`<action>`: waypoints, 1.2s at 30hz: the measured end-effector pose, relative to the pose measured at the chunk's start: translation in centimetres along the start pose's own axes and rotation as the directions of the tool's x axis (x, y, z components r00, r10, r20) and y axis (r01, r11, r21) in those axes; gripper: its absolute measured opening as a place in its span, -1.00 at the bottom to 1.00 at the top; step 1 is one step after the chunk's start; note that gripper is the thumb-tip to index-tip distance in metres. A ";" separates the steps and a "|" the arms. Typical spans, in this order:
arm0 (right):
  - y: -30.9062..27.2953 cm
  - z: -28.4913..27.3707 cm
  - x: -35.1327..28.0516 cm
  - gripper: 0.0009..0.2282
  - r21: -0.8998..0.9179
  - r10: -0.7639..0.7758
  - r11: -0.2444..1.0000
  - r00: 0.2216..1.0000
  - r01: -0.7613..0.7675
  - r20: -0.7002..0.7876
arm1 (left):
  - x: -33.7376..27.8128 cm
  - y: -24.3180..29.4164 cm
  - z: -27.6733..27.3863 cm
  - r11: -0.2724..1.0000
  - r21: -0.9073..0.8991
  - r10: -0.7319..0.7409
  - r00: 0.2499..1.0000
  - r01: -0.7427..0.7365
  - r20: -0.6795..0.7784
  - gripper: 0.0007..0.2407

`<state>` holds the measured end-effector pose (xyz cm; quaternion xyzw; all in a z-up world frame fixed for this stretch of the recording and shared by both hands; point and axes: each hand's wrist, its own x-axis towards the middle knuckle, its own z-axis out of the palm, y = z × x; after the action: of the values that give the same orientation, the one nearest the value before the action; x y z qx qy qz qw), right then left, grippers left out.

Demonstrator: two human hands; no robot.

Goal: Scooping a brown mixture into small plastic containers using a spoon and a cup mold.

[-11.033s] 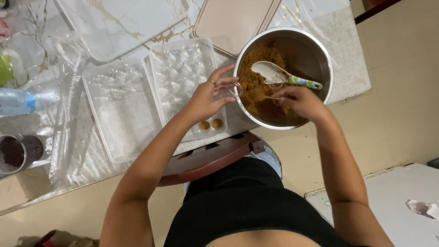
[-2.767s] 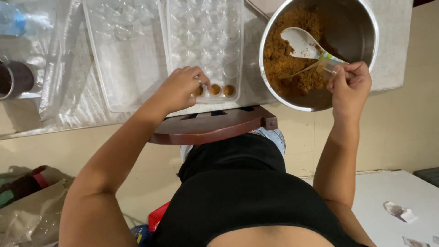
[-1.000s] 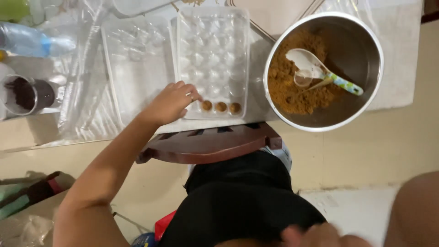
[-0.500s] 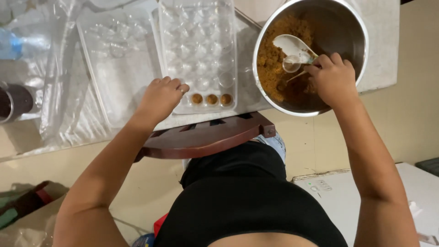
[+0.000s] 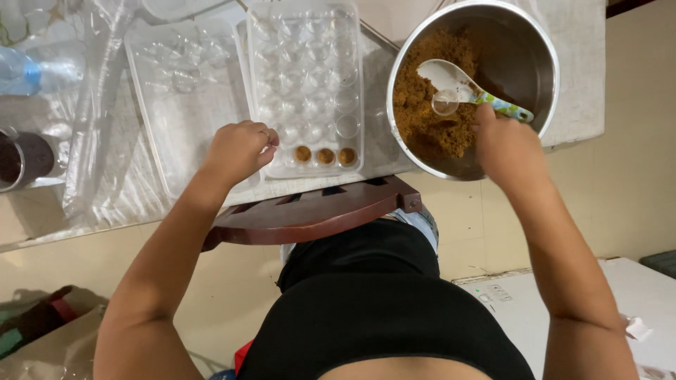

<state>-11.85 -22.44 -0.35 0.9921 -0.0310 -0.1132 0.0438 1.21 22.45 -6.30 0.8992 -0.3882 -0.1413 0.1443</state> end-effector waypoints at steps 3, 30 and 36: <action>-1.3 0.0 -0.3 -0.86 0.093 0.161 0.982 0.986 -0.165 0.050 | 0.0 0.5 -1.3 0.994 -0.060 -0.087 0.996 0.089 0.027 -0.88; 1.2 1.3 0.3 -0.84 0.235 0.214 0.948 0.977 -0.213 0.020 | 14.2 13.4 0.3 0.546 -0.794 -0.003 0.947 -0.268 -0.321 -0.75; 0.3 5.1 0.2 -0.85 0.196 0.205 0.967 0.958 -0.166 -0.202 | 13.9 13.0 0.2 0.132 -0.990 -0.048 0.998 0.050 0.044 -0.65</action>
<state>-12.83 -23.20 -5.34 0.9912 -0.1290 0.0053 -0.0307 1.77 3.65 -3.65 0.5940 -0.1700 -0.3670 0.6954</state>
